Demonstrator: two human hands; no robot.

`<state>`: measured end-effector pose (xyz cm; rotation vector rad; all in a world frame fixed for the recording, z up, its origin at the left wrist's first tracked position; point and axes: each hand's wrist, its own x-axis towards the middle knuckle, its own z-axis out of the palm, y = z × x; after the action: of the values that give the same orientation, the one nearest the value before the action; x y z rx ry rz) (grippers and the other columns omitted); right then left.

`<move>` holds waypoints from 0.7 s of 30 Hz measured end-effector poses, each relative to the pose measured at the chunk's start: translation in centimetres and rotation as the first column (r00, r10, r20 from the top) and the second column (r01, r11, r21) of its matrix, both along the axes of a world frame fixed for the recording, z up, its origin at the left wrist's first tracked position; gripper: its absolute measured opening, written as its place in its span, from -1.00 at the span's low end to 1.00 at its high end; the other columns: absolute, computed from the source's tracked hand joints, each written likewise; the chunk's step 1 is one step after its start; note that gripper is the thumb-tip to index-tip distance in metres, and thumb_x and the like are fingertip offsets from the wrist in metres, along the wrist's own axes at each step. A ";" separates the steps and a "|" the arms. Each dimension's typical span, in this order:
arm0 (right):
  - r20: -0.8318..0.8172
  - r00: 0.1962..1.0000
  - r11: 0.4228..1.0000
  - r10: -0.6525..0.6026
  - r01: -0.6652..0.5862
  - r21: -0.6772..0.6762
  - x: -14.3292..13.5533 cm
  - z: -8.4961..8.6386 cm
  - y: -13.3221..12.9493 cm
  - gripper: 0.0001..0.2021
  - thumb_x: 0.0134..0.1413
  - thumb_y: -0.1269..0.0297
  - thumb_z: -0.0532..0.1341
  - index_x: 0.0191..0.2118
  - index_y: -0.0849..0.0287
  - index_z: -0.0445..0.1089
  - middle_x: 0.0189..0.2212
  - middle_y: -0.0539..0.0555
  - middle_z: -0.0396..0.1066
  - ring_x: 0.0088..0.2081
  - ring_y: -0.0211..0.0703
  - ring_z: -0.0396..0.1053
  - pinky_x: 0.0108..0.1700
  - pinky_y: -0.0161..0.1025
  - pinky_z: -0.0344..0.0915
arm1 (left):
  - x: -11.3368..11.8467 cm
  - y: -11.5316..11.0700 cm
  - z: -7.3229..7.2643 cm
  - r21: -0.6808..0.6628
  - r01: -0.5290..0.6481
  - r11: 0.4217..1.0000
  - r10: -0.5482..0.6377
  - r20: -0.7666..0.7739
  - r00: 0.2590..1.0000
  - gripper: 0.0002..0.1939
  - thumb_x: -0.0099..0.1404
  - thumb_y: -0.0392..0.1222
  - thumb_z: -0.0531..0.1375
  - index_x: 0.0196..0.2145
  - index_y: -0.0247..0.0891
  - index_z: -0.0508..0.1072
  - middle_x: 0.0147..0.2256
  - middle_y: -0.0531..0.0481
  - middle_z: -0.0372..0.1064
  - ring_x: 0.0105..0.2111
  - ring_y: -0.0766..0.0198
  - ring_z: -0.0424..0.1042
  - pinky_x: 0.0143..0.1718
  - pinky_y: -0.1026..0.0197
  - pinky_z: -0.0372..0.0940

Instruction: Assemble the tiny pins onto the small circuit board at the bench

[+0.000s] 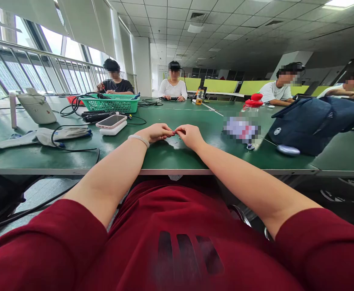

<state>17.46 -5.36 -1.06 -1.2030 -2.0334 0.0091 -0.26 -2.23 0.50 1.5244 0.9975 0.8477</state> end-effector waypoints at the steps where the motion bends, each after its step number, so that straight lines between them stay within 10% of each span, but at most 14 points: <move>1: 0.013 1.000 1.000 0.007 -0.007 0.006 0.0 0.0 0.0 -0.80 0.12 0.39 0.15 -0.27 0.17 0.55 -0.29 0.06 0.54 -0.24 -0.16 0.43 -0.13 -0.27 0.28 | 0.0 -0.1 0.1 -0.005 0.002 1.000 -0.002 0.004 1.000 -0.72 -0.11 -0.37 0.42 -0.49 -0.34 0.38 -0.58 0.07 0.35 -0.54 0.45 0.27 -0.41 0.27 0.10; 21: 0.045 0.999 0.997 0.021 -0.024 0.076 0.3 0.1 0.2 -0.81 0.13 0.36 0.16 -0.27 0.17 0.54 -0.27 0.08 0.52 -0.20 -0.14 0.40 -0.10 -0.24 0.26 | 0.2 -0.7 0.6 -0.060 0.046 0.997 -0.041 0.084 0.996 -0.79 -0.03 -0.46 0.35 -0.51 -0.35 0.36 -0.57 0.03 0.37 -0.53 0.45 0.32 -0.44 0.31 0.13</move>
<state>17.74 -5.17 -0.97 -1.1416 -2.0671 -0.0848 -0.07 -2.98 1.10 1.4421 0.9191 0.8351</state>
